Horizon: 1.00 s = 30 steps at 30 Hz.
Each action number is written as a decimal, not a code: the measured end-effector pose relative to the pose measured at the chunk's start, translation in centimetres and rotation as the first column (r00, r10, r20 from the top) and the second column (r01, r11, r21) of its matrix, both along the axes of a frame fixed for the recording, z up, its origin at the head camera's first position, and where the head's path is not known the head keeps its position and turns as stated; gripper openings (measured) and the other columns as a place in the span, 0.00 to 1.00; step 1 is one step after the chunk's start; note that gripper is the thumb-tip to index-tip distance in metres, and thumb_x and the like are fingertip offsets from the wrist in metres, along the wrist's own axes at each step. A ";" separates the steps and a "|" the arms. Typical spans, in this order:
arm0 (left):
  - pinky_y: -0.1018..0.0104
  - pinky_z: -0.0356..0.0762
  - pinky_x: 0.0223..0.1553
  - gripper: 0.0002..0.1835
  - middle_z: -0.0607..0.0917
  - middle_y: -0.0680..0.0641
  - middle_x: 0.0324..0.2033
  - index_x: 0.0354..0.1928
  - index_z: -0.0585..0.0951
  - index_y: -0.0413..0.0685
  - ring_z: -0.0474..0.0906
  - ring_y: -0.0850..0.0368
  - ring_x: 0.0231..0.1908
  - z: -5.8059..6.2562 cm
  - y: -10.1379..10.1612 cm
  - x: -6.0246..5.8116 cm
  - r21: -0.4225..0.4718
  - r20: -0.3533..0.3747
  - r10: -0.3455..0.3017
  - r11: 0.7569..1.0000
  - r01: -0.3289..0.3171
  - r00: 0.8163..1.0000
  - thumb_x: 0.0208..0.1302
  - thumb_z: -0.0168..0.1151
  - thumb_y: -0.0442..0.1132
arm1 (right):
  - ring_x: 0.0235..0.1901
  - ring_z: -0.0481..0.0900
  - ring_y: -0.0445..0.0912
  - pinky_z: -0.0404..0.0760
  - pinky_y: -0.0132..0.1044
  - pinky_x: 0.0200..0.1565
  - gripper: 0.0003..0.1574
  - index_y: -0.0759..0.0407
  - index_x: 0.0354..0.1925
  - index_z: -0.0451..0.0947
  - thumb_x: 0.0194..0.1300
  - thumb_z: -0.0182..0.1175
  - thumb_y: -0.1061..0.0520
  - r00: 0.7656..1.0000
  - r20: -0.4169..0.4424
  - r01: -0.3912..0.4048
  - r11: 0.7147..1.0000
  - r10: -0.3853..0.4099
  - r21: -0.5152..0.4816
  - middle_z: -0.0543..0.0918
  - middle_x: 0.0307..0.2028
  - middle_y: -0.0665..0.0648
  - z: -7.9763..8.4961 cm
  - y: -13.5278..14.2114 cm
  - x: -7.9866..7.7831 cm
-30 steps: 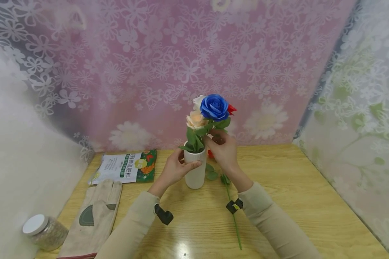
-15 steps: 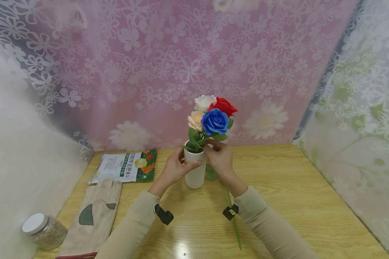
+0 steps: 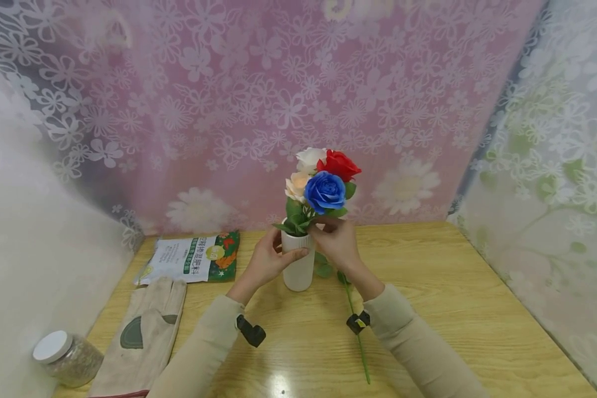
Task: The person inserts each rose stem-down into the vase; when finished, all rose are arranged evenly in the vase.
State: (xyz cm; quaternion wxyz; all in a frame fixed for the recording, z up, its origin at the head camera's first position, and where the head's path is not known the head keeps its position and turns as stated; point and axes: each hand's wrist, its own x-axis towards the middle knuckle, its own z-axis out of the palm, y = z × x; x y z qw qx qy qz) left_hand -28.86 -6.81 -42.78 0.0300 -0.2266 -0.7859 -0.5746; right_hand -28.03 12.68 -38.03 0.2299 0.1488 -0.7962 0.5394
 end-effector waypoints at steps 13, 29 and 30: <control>0.39 0.78 0.67 0.43 0.79 0.46 0.68 0.78 0.64 0.68 0.77 0.45 0.68 0.0 0.1 -0.3 0.023 -0.004 -0.008 1.000 0.008 1.000 0.66 0.77 0.46 | 0.21 0.71 0.40 0.72 0.30 0.25 0.12 0.58 0.46 0.91 0.69 0.70 0.53 0.978 0.207 0.036 0.993 -0.012 -0.113 0.77 0.19 0.44 -0.7 1.4 1.4; 0.43 0.81 0.65 0.41 0.81 0.47 0.67 0.77 0.65 0.69 0.79 0.47 0.67 0.0 0.1 -0.3 0.006 0.020 -0.001 1.000 0.001 1.000 0.66 0.76 0.49 | 0.14 0.71 0.41 0.73 0.34 0.21 0.20 0.65 0.53 0.87 0.70 0.69 0.53 0.927 0.373 0.026 0.999 -0.031 0.018 0.76 0.17 0.46 -4.1 6.9 0.7; 0.43 0.81 0.65 0.42 0.80 0.47 0.67 0.77 0.65 0.70 0.79 0.47 0.67 0.0 0.1 -0.3 0.008 0.022 -0.003 1.000 0.003 1.000 0.66 0.76 0.49 | 0.14 0.72 0.40 0.75 0.34 0.22 0.21 0.67 0.54 0.86 0.70 0.69 0.53 0.922 0.387 0.014 0.999 -0.028 0.039 0.77 0.17 0.47 -4.4 7.2 0.7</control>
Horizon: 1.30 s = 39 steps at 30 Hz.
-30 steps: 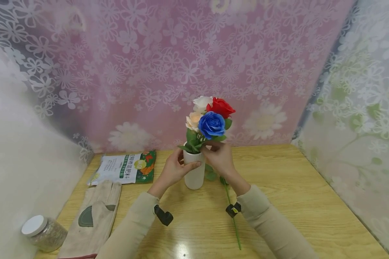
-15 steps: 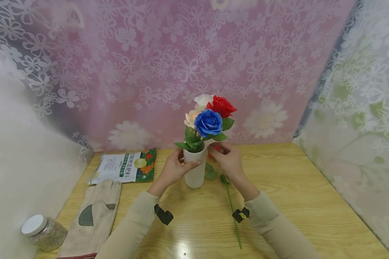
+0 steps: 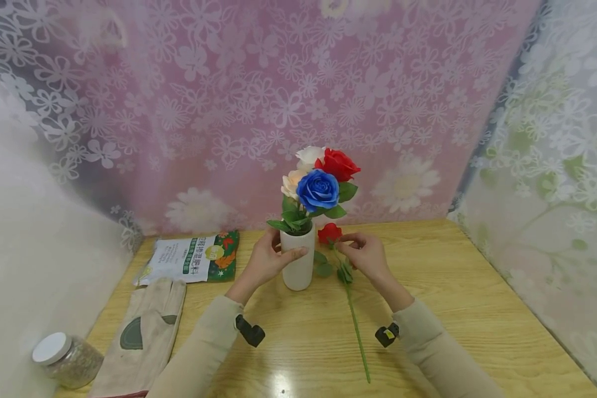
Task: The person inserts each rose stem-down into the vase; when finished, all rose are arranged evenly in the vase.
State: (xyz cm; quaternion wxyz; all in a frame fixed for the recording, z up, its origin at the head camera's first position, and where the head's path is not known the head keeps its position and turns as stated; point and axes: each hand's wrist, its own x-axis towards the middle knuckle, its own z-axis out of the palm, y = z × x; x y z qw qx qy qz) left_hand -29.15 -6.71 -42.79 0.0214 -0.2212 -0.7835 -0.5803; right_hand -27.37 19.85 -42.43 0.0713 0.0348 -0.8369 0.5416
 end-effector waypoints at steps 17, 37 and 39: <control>0.43 0.81 0.65 0.42 0.80 0.46 0.67 0.78 0.64 0.69 0.78 0.47 0.68 -0.1 -0.1 0.0 -0.002 -0.007 0.000 1.000 0.000 1.000 0.67 0.76 0.48 | 0.23 0.84 0.52 0.89 0.46 0.29 0.27 0.75 0.61 0.78 0.70 0.68 0.59 0.974 0.202 -0.137 0.978 0.104 0.156 0.88 0.35 0.68 -4.4 2.4 0.5; 0.42 0.81 0.65 0.43 0.80 0.46 0.67 0.79 0.64 0.67 0.79 0.47 0.67 -0.1 -0.1 0.0 0.000 -0.024 0.003 1.000 -0.003 1.000 0.66 0.76 0.47 | 0.17 0.86 0.48 0.89 0.42 0.25 0.31 0.77 0.60 0.77 0.63 0.74 0.63 0.957 0.271 -0.140 0.981 0.100 0.132 0.85 0.28 0.61 -6.3 2.4 0.7; 0.42 0.81 0.65 0.42 0.80 0.47 0.67 0.78 0.65 0.67 0.79 0.47 0.67 0.0 0.0 0.0 -0.001 -0.022 0.002 1.000 -0.002 1.000 0.66 0.76 0.48 | 0.16 0.85 0.46 0.89 0.41 0.24 0.31 0.78 0.60 0.76 0.62 0.73 0.64 0.955 0.276 -0.146 0.982 0.107 0.123 0.84 0.28 0.61 -6.2 2.4 0.6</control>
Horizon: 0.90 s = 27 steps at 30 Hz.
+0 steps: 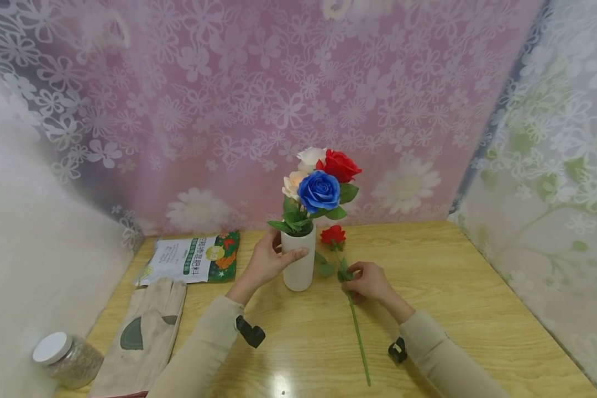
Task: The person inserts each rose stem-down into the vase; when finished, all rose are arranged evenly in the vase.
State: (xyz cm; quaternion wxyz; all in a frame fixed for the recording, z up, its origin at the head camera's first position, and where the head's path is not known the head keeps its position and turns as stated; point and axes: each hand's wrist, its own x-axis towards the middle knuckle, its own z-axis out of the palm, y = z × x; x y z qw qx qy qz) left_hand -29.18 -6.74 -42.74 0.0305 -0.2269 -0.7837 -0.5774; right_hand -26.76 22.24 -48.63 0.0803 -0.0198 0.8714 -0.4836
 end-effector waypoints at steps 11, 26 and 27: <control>0.43 0.82 0.64 0.43 0.81 0.46 0.66 0.78 0.65 0.66 0.79 0.47 0.66 -0.2 0.0 -0.1 0.004 0.010 0.002 1.000 -0.002 1.000 0.66 0.77 0.48 | 0.19 0.87 0.48 0.90 0.43 0.26 0.32 0.82 0.61 0.73 0.61 0.66 0.68 1.000 0.005 0.018 1.000 -0.018 -0.007 0.90 0.33 0.65 0.4 0.4 0.0; 0.43 0.83 0.63 0.44 0.80 0.46 0.66 0.78 0.65 0.64 0.80 0.46 0.65 -0.5 0.2 0.6 -0.020 0.040 0.045 0.999 -0.044 0.998 0.65 0.77 0.51 | 0.29 0.88 0.48 0.92 0.46 0.36 0.38 0.84 0.72 0.60 0.71 0.59 0.67 0.999 -0.035 -0.009 0.983 0.003 -0.183 0.88 0.39 0.66 3.2 1.0 0.4; 0.43 0.83 0.63 0.44 0.80 0.46 0.66 0.78 0.65 0.62 0.80 0.45 0.65 -0.7 0.2 0.7 -0.026 0.053 0.050 0.998 -0.049 0.997 0.64 0.78 0.52 | 0.30 0.87 0.47 0.92 0.46 0.37 0.38 0.83 0.73 0.60 0.71 0.59 0.67 0.999 -0.041 -0.015 0.977 0.006 -0.214 0.88 0.38 0.63 3.7 1.1 0.4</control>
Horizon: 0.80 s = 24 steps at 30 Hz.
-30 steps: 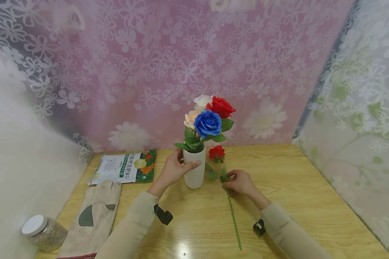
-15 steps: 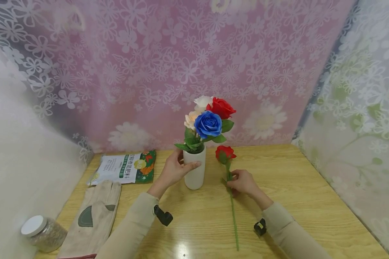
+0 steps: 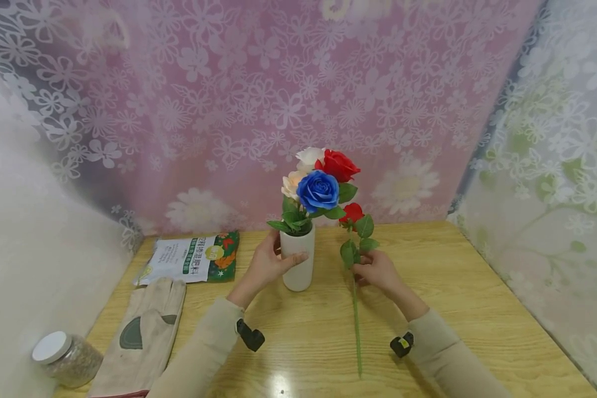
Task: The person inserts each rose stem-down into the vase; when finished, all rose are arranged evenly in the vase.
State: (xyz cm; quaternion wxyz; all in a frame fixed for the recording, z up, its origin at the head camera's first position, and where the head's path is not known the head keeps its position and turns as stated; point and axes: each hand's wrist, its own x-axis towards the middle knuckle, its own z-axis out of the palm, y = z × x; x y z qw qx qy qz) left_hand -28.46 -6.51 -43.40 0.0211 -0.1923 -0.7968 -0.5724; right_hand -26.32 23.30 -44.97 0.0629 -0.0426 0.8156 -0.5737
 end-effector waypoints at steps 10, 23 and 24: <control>0.41 0.82 0.64 0.43 0.79 0.45 0.66 0.77 0.66 0.55 0.80 0.43 0.66 -1.0 -0.1 0.2 0.004 0.021 -0.010 1.000 0.010 1.000 0.64 0.78 0.50 | 0.34 0.89 0.42 0.92 0.41 0.40 0.27 0.69 0.69 0.68 0.76 0.60 0.65 0.983 -0.119 0.098 0.954 -0.136 -0.283 0.89 0.38 0.46 4.9 0.5 0.8; 0.37 0.80 0.63 0.49 0.77 0.33 0.70 0.80 0.59 0.49 0.80 0.33 0.65 -1.5 0.8 1.0 -0.016 -0.043 0.066 0.998 -0.066 0.997 0.65 0.77 0.49 | 0.33 0.88 0.44 0.92 0.42 0.42 0.09 0.61 0.46 0.68 0.76 0.58 0.68 0.938 -0.181 0.111 0.750 -0.296 -0.652 0.81 0.29 0.51 9.6 1.5 2.0; 0.36 0.80 0.64 0.49 0.76 0.33 0.70 0.80 0.59 0.49 0.80 0.33 0.65 -1.6 0.8 1.0 -0.016 -0.046 0.066 0.998 -0.066 0.997 0.65 0.77 0.49 | 0.32 0.88 0.45 0.92 0.43 0.42 0.09 0.61 0.46 0.68 0.76 0.59 0.69 0.932 -0.188 0.108 0.732 -0.311 -0.672 0.81 0.30 0.52 9.9 1.5 2.1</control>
